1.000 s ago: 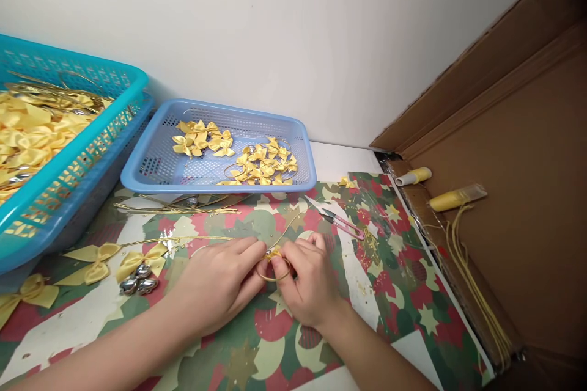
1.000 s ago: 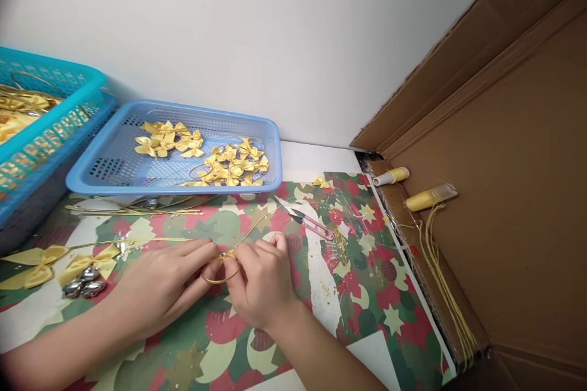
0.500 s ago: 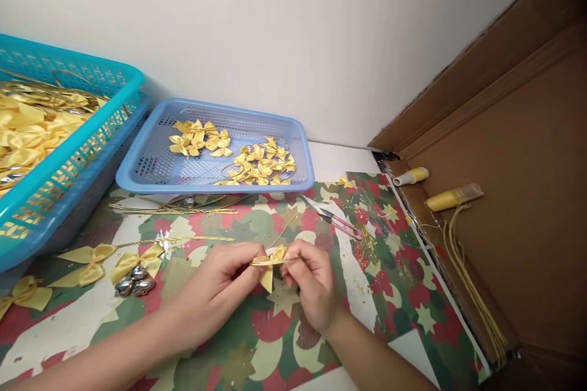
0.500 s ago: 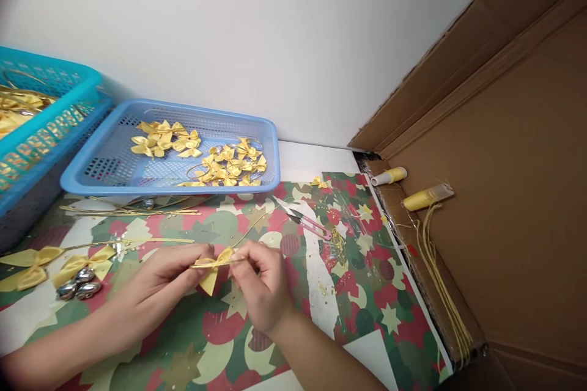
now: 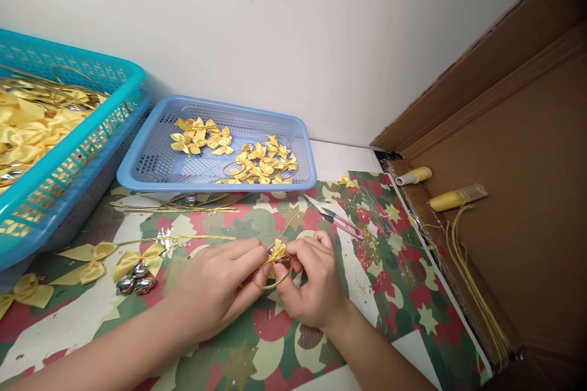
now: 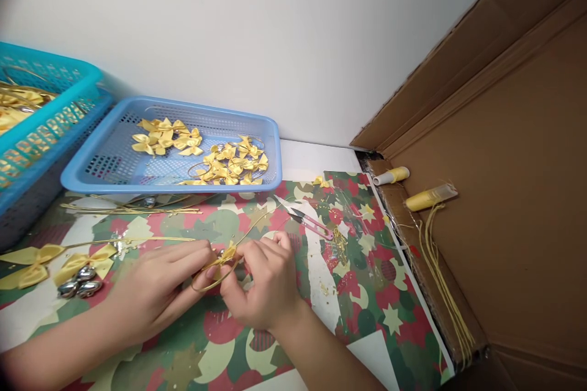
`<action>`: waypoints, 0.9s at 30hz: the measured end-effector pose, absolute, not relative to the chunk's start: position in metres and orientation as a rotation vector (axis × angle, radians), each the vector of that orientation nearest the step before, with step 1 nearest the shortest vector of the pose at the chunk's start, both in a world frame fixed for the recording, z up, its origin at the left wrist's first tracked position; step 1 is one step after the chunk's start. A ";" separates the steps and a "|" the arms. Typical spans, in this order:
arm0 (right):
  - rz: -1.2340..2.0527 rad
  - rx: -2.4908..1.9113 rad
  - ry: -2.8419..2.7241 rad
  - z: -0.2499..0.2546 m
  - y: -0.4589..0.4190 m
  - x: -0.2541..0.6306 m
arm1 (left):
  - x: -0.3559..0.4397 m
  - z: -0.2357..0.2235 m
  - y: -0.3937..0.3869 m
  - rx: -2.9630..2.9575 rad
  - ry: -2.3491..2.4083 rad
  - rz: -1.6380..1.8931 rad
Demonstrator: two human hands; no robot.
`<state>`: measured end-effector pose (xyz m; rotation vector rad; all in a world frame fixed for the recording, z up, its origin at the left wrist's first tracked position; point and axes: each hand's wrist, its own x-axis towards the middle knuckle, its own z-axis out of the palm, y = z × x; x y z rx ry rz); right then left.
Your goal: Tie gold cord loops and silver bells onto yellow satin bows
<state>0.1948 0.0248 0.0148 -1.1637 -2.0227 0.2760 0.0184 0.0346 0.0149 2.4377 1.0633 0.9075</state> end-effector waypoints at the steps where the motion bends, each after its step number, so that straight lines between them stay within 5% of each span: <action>1: 0.262 -1.161 -2.037 0.015 0.025 0.195 | 0.018 0.015 0.034 2.460 1.066 0.899; 10: 0.156 -1.148 -2.147 0.011 0.023 0.195 | 0.021 0.016 0.036 2.498 1.081 0.816; 27: 0.803 -1.254 -1.684 0.023 0.025 0.205 | 0.022 0.026 0.035 1.649 1.070 0.723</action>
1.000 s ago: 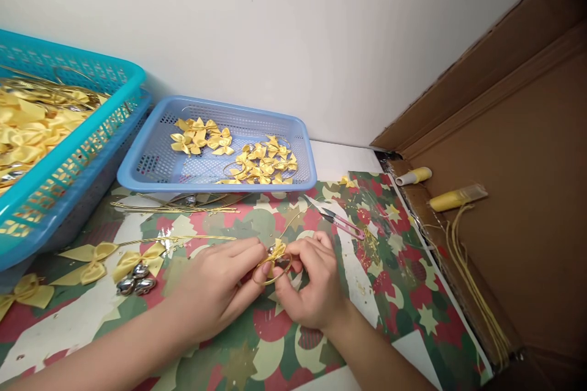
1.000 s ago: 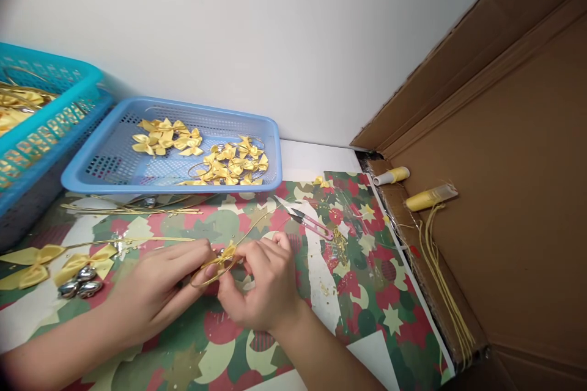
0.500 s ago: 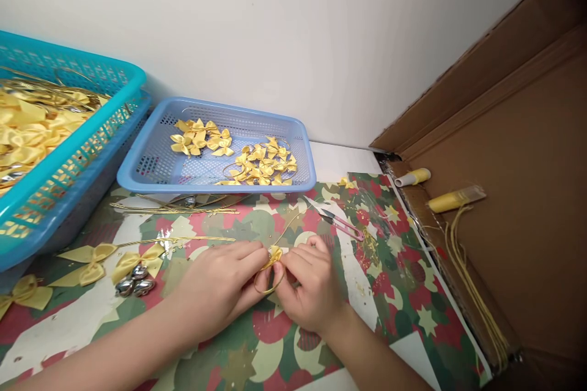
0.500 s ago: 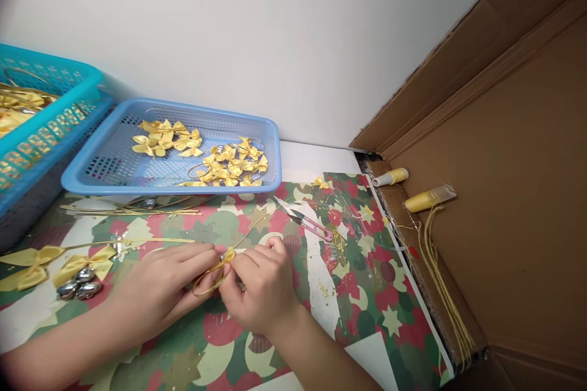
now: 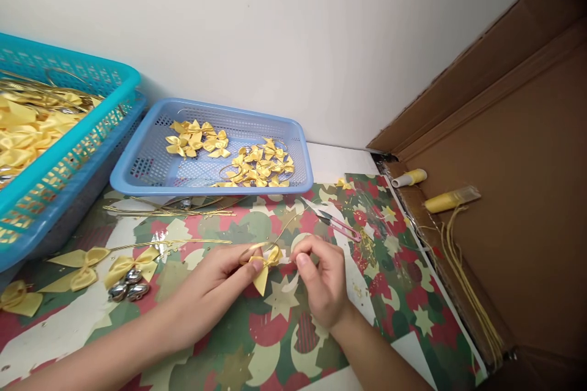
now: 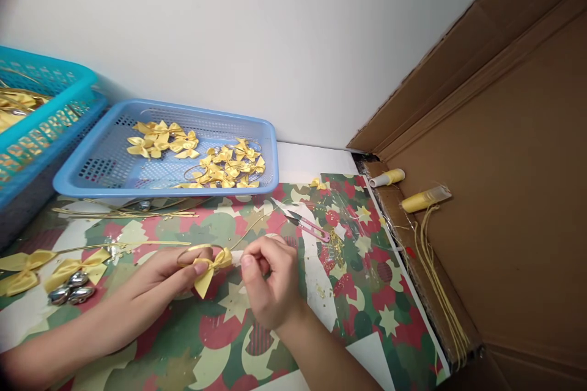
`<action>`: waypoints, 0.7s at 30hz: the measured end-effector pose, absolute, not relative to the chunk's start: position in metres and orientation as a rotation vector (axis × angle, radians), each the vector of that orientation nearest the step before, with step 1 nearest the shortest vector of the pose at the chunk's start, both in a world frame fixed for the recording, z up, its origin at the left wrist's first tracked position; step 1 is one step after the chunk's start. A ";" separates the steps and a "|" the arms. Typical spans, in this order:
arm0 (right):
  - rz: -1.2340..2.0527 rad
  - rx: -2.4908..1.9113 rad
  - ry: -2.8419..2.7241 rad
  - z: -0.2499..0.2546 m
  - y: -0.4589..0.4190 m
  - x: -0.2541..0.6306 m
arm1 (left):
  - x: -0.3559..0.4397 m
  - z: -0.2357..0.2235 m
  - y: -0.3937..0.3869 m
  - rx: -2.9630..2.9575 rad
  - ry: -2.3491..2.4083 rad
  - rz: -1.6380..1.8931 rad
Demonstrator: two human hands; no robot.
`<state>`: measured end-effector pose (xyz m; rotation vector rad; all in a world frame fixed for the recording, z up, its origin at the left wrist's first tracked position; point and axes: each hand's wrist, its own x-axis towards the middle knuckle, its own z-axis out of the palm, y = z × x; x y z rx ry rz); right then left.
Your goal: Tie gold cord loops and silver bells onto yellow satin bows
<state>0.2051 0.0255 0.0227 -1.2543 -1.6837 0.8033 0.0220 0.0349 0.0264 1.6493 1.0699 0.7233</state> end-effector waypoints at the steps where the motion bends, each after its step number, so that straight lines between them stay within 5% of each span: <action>1: 0.847 -1.267 -1.673 0.023 0.026 0.206 | 0.022 0.027 0.035 1.646 1.071 0.732; 12: 1.499 -1.185 -1.463 0.023 0.025 0.202 | 0.024 0.024 0.035 1.550 1.044 0.777; 21: 0.869 -1.324 -1.682 0.024 0.018 0.193 | 0.023 0.026 0.032 1.732 1.134 0.859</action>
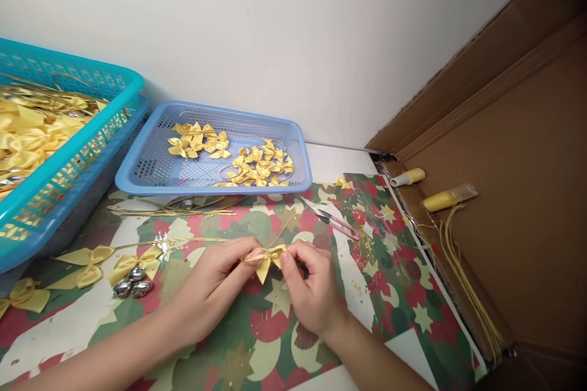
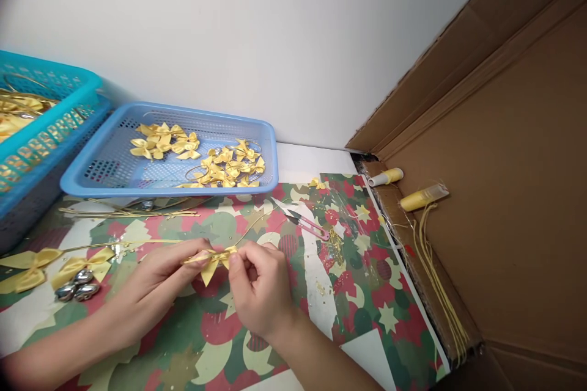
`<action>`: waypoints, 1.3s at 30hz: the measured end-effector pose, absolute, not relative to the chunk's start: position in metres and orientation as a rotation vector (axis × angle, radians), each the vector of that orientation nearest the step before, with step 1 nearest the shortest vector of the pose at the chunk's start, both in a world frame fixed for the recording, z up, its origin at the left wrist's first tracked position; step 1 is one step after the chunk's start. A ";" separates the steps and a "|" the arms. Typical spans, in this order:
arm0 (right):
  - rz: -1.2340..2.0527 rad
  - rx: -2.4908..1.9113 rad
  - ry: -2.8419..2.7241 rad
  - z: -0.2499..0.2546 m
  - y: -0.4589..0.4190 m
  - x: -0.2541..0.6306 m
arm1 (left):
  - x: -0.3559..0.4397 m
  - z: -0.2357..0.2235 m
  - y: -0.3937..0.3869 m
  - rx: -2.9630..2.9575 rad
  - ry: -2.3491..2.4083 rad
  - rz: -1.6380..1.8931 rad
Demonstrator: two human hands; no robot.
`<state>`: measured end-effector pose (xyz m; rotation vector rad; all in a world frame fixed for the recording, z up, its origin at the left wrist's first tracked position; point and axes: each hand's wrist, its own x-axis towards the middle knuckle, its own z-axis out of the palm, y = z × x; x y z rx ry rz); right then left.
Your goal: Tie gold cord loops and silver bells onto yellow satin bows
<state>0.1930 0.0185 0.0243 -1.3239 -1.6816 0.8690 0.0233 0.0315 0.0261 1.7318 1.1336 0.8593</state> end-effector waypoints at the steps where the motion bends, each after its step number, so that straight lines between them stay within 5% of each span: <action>1: 0.808 -1.320 -1.709 0.024 0.018 0.192 | 0.023 0.026 0.032 1.730 1.135 0.866; 13: 0.612 -1.215 -1.809 0.023 0.016 0.189 | 0.022 0.034 0.033 2.027 1.136 0.930; 26: 0.068 -0.892 -1.982 0.033 0.008 0.195 | 0.001 0.042 0.019 2.704 0.943 1.383; 39: 0.165 -0.828 -2.158 0.009 0.018 0.189 | -0.012 0.011 0.011 2.696 1.060 1.321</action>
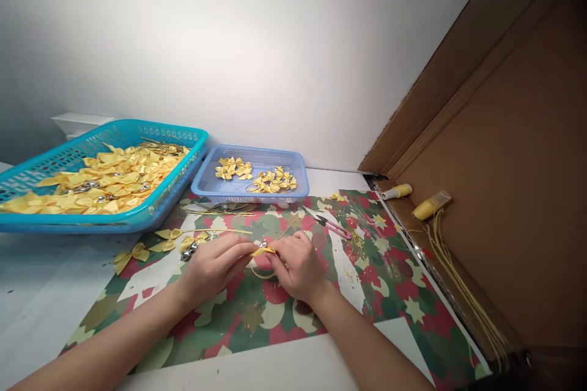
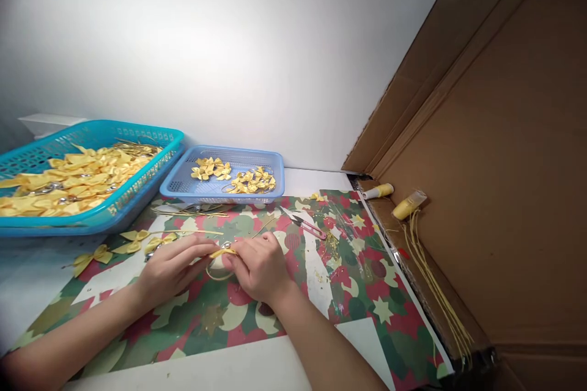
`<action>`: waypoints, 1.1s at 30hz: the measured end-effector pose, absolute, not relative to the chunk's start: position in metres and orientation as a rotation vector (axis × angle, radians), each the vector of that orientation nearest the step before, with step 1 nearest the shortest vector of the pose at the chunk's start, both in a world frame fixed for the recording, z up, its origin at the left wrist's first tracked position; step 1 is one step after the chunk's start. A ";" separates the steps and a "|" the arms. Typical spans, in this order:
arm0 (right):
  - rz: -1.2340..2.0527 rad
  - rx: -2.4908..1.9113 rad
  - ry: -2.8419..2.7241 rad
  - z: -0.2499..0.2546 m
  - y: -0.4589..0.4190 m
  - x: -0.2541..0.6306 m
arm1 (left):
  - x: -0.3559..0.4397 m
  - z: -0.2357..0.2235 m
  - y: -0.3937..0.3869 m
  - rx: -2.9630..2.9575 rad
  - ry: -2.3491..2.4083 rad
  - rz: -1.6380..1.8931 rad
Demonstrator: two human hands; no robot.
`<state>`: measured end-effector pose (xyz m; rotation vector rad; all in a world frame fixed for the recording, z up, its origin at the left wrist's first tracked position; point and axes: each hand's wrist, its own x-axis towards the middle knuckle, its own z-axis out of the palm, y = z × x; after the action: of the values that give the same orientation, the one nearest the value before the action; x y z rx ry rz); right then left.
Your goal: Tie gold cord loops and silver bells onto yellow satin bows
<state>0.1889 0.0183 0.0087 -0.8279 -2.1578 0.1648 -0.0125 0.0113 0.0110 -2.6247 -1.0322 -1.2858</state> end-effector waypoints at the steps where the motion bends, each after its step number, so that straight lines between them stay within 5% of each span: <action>1: 0.166 -0.814 -2.150 0.008 0.019 0.189 | -0.013 0.010 0.011 -2.641 -1.023 -1.303; 11: 0.092 -0.753 -2.074 -0.001 0.025 0.188 | -0.011 -0.001 0.004 -2.661 -1.443 -1.912; 23: 0.096 -0.675 -2.120 -0.002 0.027 0.192 | -0.012 0.005 0.011 -2.996 -1.665 -1.677; 33: -0.062 -0.652 -2.152 -0.005 0.024 0.195 | -0.009 0.002 0.011 -2.958 -1.391 -1.452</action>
<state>0.1953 0.0241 -0.0048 -0.6519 -2.1522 -0.0619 -0.0092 0.0110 0.0019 -2.9580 -1.3907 -1.4522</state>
